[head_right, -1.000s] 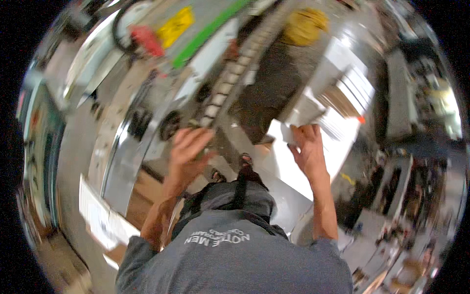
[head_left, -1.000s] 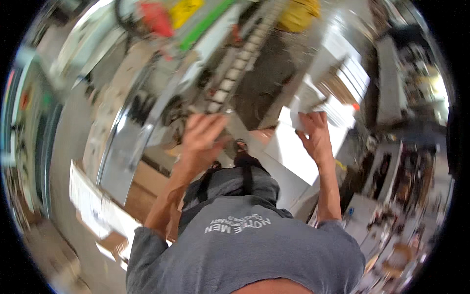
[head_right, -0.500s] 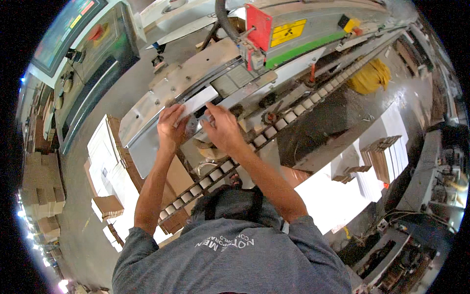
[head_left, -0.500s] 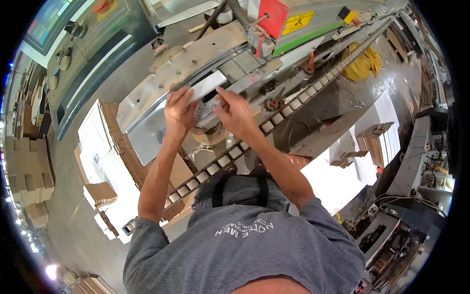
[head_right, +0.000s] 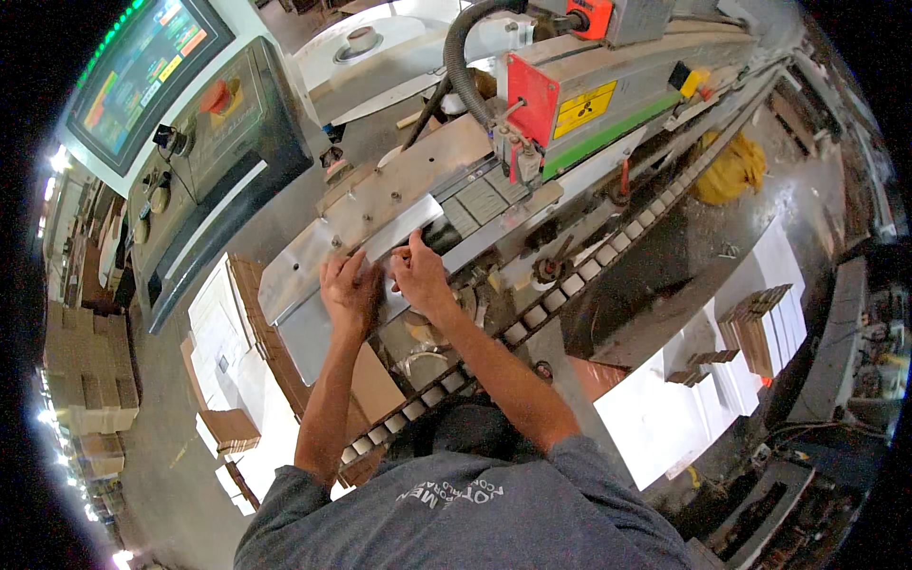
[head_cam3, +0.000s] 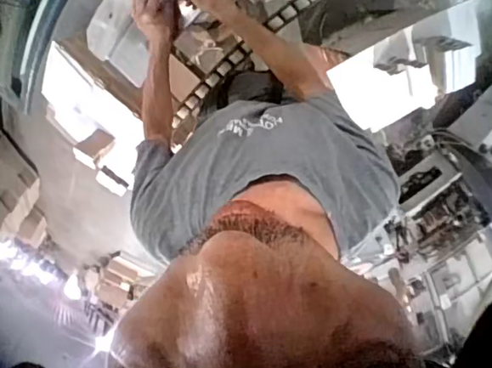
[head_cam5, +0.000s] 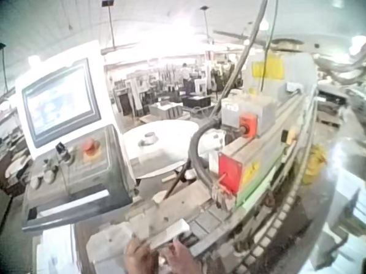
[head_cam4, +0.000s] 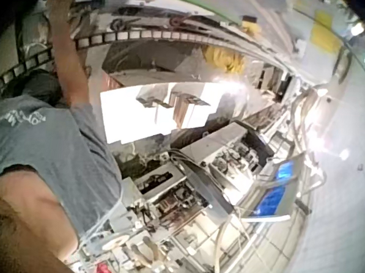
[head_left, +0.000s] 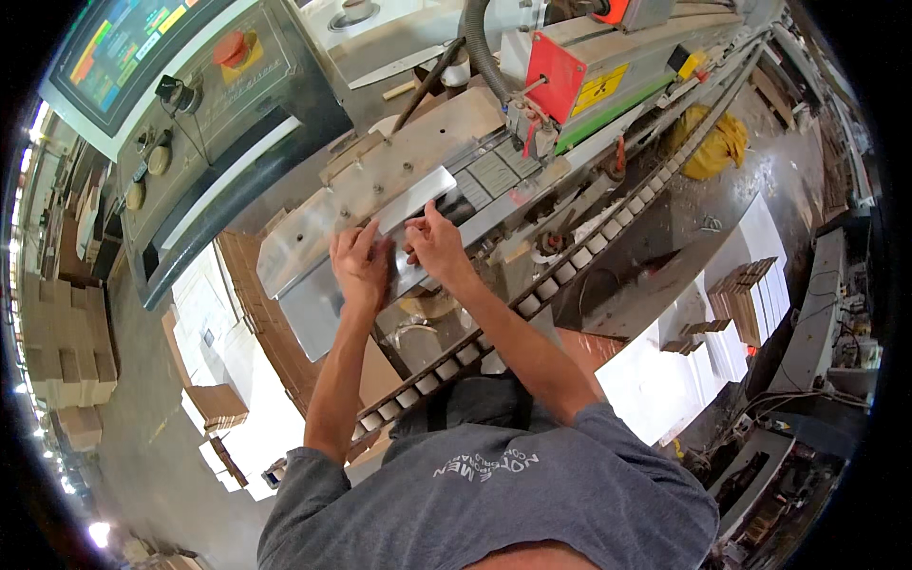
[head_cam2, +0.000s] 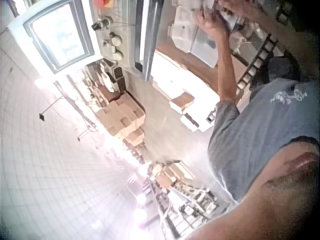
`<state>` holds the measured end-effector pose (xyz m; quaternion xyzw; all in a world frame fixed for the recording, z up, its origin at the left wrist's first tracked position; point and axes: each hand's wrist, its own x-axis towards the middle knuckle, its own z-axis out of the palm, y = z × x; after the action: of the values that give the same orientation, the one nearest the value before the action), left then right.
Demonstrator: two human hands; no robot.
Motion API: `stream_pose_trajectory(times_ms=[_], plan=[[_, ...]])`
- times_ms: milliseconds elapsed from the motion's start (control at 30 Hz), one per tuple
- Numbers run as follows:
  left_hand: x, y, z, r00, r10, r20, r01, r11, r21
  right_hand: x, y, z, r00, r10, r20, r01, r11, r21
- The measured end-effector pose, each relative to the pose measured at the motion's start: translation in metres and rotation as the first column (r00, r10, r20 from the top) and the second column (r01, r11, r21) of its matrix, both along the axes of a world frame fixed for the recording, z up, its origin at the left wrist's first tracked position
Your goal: The person picks up white rectangular wooden boards from a stack on a table and feeds them into a large industrial edge-banding machine one by one.
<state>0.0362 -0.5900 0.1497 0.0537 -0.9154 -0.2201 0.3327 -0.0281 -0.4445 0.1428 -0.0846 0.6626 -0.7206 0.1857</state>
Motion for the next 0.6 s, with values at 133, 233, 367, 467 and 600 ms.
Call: stream_pose_trajectory(times_ms=[133, 233, 367, 467, 600], plan=[[0.003, -0.012, -0.002, 0.997, 0.075, 0.005, -0.075, 0.997, -0.031, -0.002, 0.0, 0.009, 0.999, 0.001, 0.039, -0.002, 0.999, 0.032], [0.001, -0.005, 0.002, 1.0, 0.008, -0.007, -0.008, 1.0, 0.017, -0.003, 0.005, 0.01, 0.999, 0.026, 0.025, -0.029, 0.995, 0.097], [-0.006, 0.0, 0.001, 1.0, 0.025, -0.016, -0.025, 1.0, 0.009, -0.006, 0.005, 0.007, 0.994, 0.058, -0.095, -0.051, 0.996, 0.078], [-0.01, 0.002, -0.005, 0.999, 0.035, 0.042, -0.036, 0.999, 0.008, -0.008, 0.011, 0.011, 0.992, 0.05, -0.115, -0.036, 0.992, 0.124], [-0.016, 0.007, -0.002, 0.999, -0.005, 0.048, 0.004, 1.0, 0.024, -0.015, 0.013, 0.01, 0.966, -0.007, -0.259, 0.071, 0.969, 0.238]])
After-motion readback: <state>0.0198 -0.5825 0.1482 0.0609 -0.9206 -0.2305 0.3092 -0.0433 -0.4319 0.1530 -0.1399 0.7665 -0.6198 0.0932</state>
